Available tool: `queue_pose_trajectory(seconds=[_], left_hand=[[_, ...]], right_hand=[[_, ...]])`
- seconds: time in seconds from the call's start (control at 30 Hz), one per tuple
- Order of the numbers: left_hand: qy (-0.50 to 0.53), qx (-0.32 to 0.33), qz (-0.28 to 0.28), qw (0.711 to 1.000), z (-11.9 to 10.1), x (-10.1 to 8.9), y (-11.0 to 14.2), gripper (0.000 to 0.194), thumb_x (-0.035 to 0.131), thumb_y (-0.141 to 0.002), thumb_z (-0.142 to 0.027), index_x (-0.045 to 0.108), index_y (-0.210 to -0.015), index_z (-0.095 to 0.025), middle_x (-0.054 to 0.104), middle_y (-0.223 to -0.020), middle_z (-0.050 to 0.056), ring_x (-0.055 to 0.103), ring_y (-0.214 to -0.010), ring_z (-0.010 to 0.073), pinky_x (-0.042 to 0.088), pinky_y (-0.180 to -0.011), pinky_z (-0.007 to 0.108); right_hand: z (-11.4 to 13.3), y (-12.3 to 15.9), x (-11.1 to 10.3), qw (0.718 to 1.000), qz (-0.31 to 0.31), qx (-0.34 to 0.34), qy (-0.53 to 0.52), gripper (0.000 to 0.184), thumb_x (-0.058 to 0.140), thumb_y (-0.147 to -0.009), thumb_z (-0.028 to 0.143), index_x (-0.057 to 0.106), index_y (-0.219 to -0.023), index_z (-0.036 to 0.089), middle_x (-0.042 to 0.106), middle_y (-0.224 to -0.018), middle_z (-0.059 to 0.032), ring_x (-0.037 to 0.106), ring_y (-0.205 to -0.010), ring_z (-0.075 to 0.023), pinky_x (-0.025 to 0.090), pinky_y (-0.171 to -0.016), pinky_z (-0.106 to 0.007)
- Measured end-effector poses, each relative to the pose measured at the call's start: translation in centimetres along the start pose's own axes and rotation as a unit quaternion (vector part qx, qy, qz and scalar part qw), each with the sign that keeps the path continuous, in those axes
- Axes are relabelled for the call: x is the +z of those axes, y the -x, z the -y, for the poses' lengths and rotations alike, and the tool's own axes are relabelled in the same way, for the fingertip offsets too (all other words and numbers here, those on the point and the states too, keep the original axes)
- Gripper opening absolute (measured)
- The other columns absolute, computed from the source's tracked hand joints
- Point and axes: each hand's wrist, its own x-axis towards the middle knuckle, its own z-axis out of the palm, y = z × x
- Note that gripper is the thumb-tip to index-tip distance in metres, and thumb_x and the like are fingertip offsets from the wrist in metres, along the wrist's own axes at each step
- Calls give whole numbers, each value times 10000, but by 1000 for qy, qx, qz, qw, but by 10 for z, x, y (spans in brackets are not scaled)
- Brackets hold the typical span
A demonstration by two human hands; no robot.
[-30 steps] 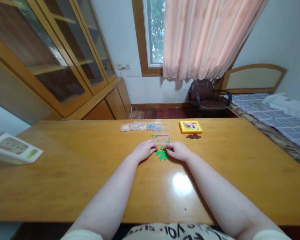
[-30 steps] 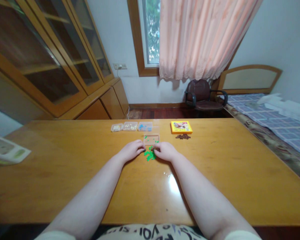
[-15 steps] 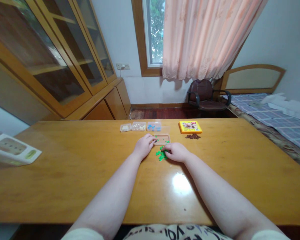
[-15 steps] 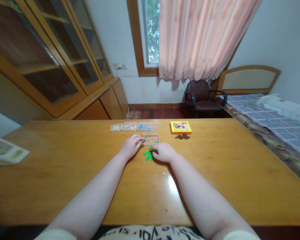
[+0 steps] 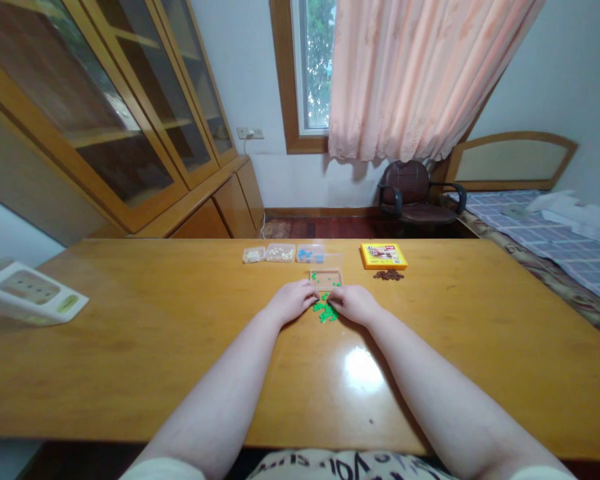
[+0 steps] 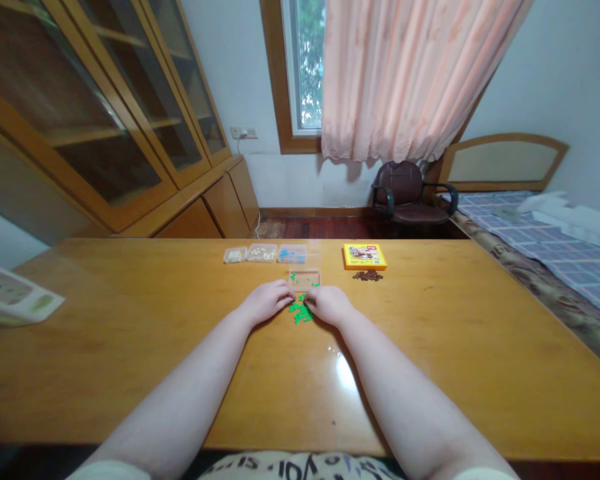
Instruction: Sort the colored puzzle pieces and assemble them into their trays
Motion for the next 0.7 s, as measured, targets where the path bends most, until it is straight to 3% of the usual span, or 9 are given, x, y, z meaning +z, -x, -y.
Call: queue_pose_trajectory(seconds=[0.23, 0.37, 0.53, 0.7], left_hand=[[-5, -7, 1, 1000, -2, 2, 0, 161, 508, -860, -296, 648, -921, -244, 602, -962, 18, 574, -856, 151, 451, -775, 250], [-1, 0, 2, 1000, -7, 1, 1, 165, 495, -869, -290, 645, -922, -245, 603, -959, 16, 573, -858, 150, 448, -777, 249], [-3, -11, 3, 1000, -9, 0, 1, 196, 494, -869, -294, 639, -994, -255, 606, -998, 22, 577, -878, 157, 453, -797, 260], [-28, -3, 10, 1000, -8, 3, -2, 269, 471, -875, -264, 623, -1095, -292, 597, -1052, 29, 584, -900, 172, 458, -796, 274]], right_hand=[[8, -2, 1, 999, -4, 3, 46, 196, 506, -842, 296, 684, -862, 214, 705, -828, -81, 631, -733, -187, 386, -629, -243], [2, -1, 2, 996, -82, 21, -11, 212, 501, -847, 332, 672, -855, 207, 688, -780, -60, 604, -699, -164, 375, -638, -238], [-13, -2, 5, 968, -210, 108, -81, 247, 477, -855, 344, 668, -902, 194, 645, -674, -27, 565, -619, -144, 374, -606, -233], [-23, -8, 8, 963, -202, 151, -97, 268, 470, -859, 347, 676, -941, 196, 679, -756, -42, 593, -680, -162, 405, -633, -248]])
